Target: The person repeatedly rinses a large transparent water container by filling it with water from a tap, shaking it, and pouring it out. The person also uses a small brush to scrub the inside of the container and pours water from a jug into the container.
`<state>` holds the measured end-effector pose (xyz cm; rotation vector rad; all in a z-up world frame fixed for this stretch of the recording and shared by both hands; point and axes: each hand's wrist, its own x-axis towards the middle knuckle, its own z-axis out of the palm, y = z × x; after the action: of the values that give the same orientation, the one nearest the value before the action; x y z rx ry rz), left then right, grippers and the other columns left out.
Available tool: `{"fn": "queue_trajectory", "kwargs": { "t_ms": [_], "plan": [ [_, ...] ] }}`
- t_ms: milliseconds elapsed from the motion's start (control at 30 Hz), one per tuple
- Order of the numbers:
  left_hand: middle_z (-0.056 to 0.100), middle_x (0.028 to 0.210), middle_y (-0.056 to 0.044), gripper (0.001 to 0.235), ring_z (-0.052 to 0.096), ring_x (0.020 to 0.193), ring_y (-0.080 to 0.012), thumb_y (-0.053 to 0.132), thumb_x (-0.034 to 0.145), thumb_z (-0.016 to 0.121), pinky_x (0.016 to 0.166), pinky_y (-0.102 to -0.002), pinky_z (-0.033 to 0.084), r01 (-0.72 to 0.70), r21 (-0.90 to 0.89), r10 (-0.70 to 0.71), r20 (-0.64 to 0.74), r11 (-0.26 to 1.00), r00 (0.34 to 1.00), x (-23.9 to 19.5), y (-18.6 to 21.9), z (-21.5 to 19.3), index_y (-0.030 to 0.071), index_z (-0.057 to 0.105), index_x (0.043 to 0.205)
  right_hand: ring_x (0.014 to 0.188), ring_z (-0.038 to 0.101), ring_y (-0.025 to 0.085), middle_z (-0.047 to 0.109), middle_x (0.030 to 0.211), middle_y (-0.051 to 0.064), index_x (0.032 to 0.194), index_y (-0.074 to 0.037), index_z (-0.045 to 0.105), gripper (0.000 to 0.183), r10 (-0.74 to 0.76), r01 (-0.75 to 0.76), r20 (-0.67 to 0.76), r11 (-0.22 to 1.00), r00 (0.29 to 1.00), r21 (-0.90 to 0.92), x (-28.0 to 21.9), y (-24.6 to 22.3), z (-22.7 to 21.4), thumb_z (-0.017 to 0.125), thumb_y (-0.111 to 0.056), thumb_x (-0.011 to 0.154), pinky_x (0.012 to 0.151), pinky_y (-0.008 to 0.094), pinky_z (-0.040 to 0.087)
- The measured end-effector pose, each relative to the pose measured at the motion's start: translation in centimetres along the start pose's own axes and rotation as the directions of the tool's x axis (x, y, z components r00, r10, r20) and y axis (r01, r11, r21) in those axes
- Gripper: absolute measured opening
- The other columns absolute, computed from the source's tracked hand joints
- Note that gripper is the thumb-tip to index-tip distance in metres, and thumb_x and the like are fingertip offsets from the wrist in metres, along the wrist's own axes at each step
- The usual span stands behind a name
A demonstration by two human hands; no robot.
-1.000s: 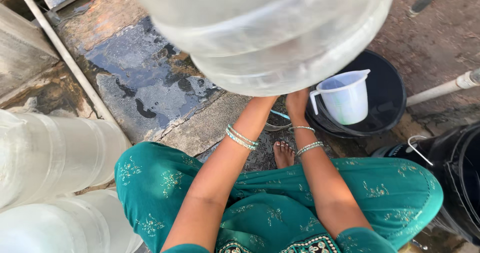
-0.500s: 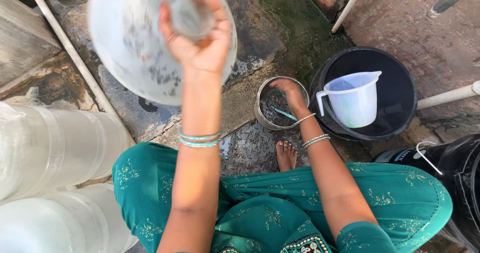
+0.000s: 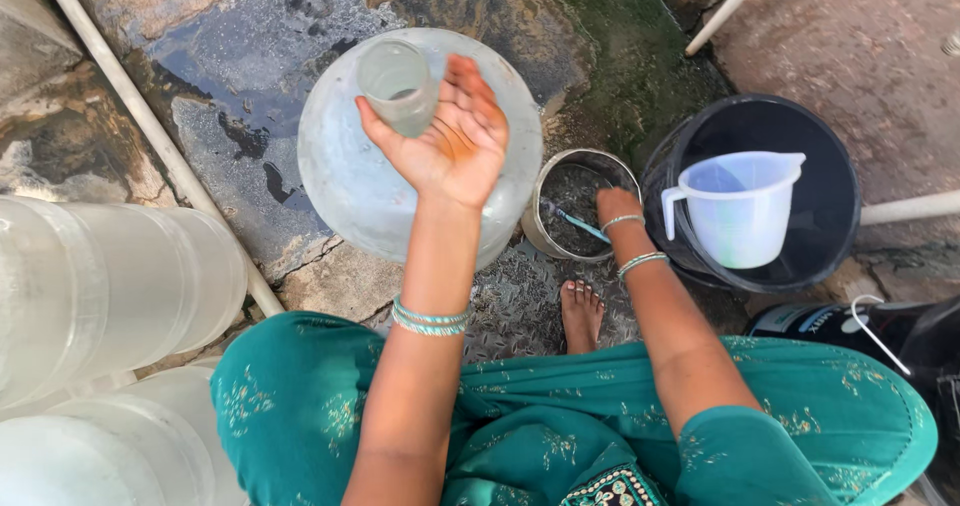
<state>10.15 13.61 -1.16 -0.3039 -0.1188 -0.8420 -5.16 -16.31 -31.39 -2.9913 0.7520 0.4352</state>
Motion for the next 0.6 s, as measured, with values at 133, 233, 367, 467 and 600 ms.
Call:
{"fn": "queue_trajectory", "kwargs": {
  "t_ms": [133,233,367,467,600],
  "plan": [
    [0.069,0.121,-0.018,0.11,0.07,0.104,-0.0298,0.094,0.077,0.05,0.095,-0.042,0.057,-0.005,0.213,0.012,-0.031,0.977,0.999,-0.9,-0.1,0.0,-0.002,0.06,0.129,0.102,0.073,0.039,0.073,0.109,0.026,0.108,-0.002,0.075,0.021,0.115,-0.115,0.024,0.993,0.993,0.015,0.3,-0.2,2.6,0.059,-0.005,0.095,0.087,0.048,0.06],
    [0.068,0.125,-0.02,0.112,0.07,0.107,-0.032,0.095,0.079,0.045,0.098,-0.044,0.056,0.0,0.255,-0.004,0.015,0.967,1.0,-0.9,0.3,0.1,-0.003,0.059,0.133,0.105,0.071,0.04,0.071,0.112,0.028,0.11,0.0,0.075,0.021,0.214,-0.219,0.075,0.973,0.974,0.068,0.8,0.2,2.4,0.063,-0.007,0.093,0.088,0.048,0.058],
    [0.067,0.127,-0.021,0.111,0.07,0.11,-0.0333,0.094,0.081,0.041,0.1,-0.046,0.056,-0.007,0.252,-0.004,0.044,0.968,0.999,-0.3,1.1,0.1,-0.002,0.057,0.134,0.109,0.067,0.038,0.066,0.117,0.027,0.11,0.005,0.073,0.043,0.211,-0.252,0.246,0.956,0.946,0.152,2.5,1.9,-0.7,0.087,-0.022,0.079,0.094,0.045,0.055],
    [0.066,0.128,-0.022,0.112,0.069,0.112,-0.0343,0.094,0.082,0.039,0.102,-0.047,0.055,-0.029,0.256,0.014,0.061,0.966,0.998,-0.1,0.9,-0.4,-0.002,0.056,0.135,0.098,0.067,0.043,0.079,0.107,0.02,0.111,0.0,0.077,0.038,0.054,-0.324,0.345,0.508,0.937,0.798,2.0,3.6,-3.0,0.082,-0.009,0.074,0.086,0.052,0.054],
    [0.066,0.129,-0.023,0.113,0.069,0.113,-0.0353,0.096,0.083,0.037,0.103,-0.049,0.054,-0.041,0.262,0.01,0.118,0.964,0.993,0.1,0.4,-0.6,-0.003,0.057,0.136,0.092,0.073,0.028,0.076,0.1,0.014,0.104,-0.012,0.08,0.031,0.177,-0.198,0.089,0.891,0.98,0.408,-0.1,2.5,-4.8,0.088,-0.015,0.074,0.087,0.039,0.056]
  ]
}}
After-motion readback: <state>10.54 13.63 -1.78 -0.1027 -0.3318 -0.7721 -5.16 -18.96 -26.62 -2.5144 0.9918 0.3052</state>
